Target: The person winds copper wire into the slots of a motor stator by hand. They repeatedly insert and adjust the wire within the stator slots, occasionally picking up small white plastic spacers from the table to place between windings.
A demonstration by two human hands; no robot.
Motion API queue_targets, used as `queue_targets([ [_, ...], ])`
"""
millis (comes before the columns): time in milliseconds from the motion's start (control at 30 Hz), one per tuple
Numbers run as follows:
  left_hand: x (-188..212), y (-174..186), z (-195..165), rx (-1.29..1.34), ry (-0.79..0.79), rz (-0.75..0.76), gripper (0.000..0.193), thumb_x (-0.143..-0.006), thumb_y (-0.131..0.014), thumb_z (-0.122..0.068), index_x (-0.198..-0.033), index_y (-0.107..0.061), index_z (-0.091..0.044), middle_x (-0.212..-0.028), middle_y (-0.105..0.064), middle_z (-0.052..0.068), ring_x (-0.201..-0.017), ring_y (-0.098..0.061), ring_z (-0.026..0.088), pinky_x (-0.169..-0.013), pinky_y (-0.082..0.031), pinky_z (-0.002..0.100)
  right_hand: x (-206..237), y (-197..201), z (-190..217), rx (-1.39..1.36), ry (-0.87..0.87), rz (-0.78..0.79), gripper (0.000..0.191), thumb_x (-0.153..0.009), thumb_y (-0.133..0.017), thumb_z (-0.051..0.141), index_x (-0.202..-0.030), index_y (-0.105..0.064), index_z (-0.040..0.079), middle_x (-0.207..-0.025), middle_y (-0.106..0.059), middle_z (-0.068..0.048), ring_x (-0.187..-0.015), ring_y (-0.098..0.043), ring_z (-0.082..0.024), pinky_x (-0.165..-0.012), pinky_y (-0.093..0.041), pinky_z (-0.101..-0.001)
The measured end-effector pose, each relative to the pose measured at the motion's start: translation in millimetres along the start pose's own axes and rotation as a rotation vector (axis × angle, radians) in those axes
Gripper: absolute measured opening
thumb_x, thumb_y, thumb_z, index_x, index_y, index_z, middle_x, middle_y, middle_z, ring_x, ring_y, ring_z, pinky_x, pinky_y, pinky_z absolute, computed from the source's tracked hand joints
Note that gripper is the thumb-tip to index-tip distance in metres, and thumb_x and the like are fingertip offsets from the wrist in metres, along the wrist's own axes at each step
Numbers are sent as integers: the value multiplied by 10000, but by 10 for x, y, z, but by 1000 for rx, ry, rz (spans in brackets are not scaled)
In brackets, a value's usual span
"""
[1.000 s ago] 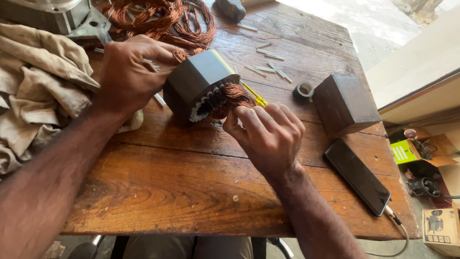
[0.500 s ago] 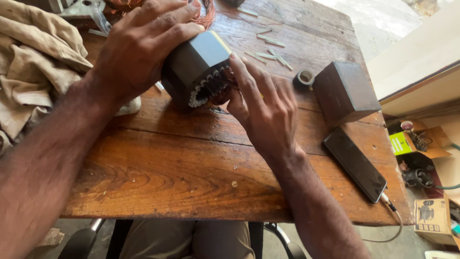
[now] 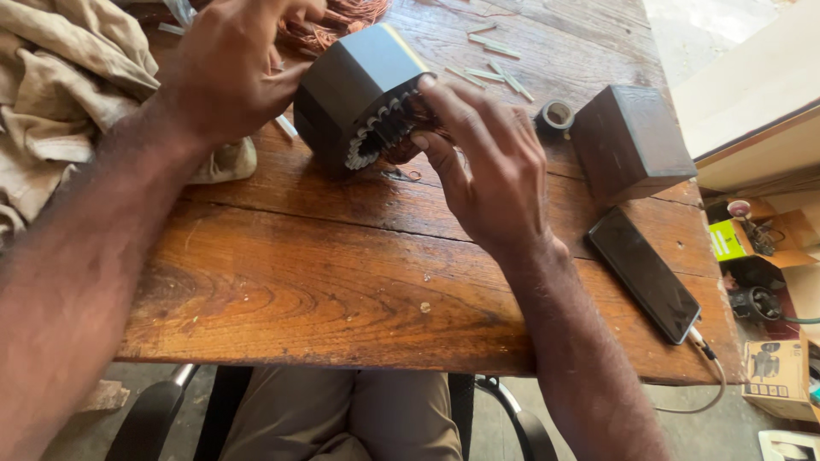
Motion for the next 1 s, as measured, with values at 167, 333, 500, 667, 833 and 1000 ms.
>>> queue_targets([
  [167, 48, -110, 82, 96, 52, 203, 297, -983, -789, -226, -1175, -720, -11, -1120, -748, 191, -926, -726, 257, -770, -626, 437, -52, 136, -32, -129, -63, -151, 315, -1123, -657, 282, -1350, -633, 65, -1201, -716, -162, -1055, -722, -235, -890, -648, -337],
  [333, 101, -236, 109, 248, 406, 302, 278, -940, -744, -265, -1155, -766, -91, -1054, -779, 123, -795, -728, 199, -724, -622, 408, 29, 286, -49, -128, -160, -251, 174, -1148, -669, 207, -1220, -688, 50, -982, -760, -89, -781, -710, -103, -643, -572, -269],
  [500, 96, -219, -10, 217, 420, 296, 231, -959, -767, -284, -1066, -790, -81, -933, -781, 111, -708, -708, 181, -727, -606, 402, 86, 218, -59, -197, -104, -283, 169, -1176, -639, 223, -1209, -693, 67, -870, -749, -52, -662, -701, -70, -540, -562, -217],
  [667, 119, -220, -69, 192, 498, 360, 271, -1014, -716, -299, -911, -761, -52, -783, -742, 151, -640, -669, 231, -694, -589, 425, 105, 151, -61, -198, -79, -261, 156, -1172, -633, 218, -1213, -684, 76, -820, -734, -26, -641, -673, -60, -500, -532, -201],
  [833, 110, -237, -115, 107, 526, 385, 263, -1068, -597, -306, -998, -727, -88, -919, -717, 113, -742, -665, 196, -668, -589, 416, 112, 216, -27, -190, -93, -250, 124, -1181, -656, 181, -1249, -670, 79, -796, -712, -7, -606, -667, -43, -496, -514, -203],
  [1000, 122, -239, -124, 80, 492, 330, 275, -1047, -638, -310, -1115, -713, -55, -960, -719, 137, -780, -680, 217, -658, -573, 410, 108, 248, -26, -208, -102, -265, 108, -1180, -659, 172, -1253, -662, 92, -790, -712, 0, -595, -667, -35, -472, -478, -206],
])
Point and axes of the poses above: each hand's wrist, its own x-axis away from the middle knuckle, its own y-axis out of the back of the hand, z = x × y, the point moved 4 cm from there along -x, towards the middle knuckle
